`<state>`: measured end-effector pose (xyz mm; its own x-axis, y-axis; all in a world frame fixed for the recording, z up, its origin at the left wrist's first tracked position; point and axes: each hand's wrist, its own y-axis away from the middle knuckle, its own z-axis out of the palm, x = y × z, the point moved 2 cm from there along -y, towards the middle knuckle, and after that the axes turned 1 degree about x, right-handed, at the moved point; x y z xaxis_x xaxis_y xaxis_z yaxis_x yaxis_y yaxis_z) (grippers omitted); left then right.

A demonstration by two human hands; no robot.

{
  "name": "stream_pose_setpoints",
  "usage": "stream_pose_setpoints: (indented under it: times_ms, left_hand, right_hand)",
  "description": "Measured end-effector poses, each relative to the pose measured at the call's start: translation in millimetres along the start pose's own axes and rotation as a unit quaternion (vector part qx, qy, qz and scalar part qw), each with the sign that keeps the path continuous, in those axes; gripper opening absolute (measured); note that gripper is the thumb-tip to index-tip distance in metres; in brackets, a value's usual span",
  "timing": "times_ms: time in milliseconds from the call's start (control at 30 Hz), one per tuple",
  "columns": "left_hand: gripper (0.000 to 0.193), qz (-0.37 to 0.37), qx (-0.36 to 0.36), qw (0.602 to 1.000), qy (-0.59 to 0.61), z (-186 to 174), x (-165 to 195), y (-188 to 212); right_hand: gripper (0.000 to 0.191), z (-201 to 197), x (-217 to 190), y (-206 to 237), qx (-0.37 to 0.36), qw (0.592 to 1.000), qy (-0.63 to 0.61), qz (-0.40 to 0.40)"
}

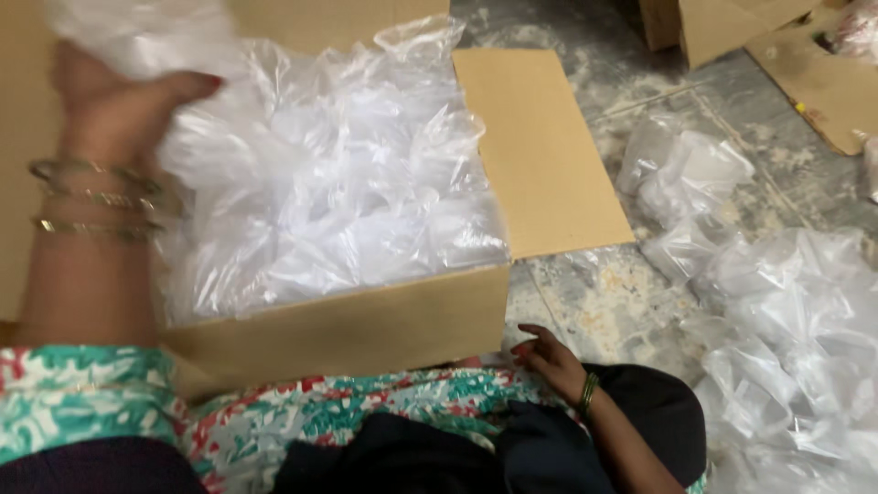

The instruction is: The person sits on the floor and packs plastic-wrapped white items one at a time into a large cardboard box, arranging them in rows. They then fold the box flaps closed and seal the box by running red tape along the seam by hand.

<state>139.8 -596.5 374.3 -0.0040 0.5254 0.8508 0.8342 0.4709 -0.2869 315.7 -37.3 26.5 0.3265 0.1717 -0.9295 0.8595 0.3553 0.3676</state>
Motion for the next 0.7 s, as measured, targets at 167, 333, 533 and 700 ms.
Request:
stream_pose_setpoints:
  times_ms: [167, 333, 533, 700]
  left_hand:
    - [0.095, -0.085, 0.093, 0.980, -0.152, -3, -58, -71]
    - [0.083, -0.269, -0.011, 0.959, -0.084, 29, -78, -95]
    - [0.084, -0.265, -0.082, 0.947, -0.163, 46, -104, -95]
    - [0.088, -0.287, -0.114, 0.931, -0.193, 58, -131, -92]
  right_hand:
    - [0.057, 0, 5, -14, 0.002, 0.999, -0.031, 0.028]
    - [0.056, -1, 8, -19, -0.031, 0.997, -0.049, 0.052]
    - [0.053, 8, 8, -23, -0.048, 0.994, -0.090, 0.043]
    - [0.053, 6, 18, -23, -0.025, 0.990, -0.050, 0.132]
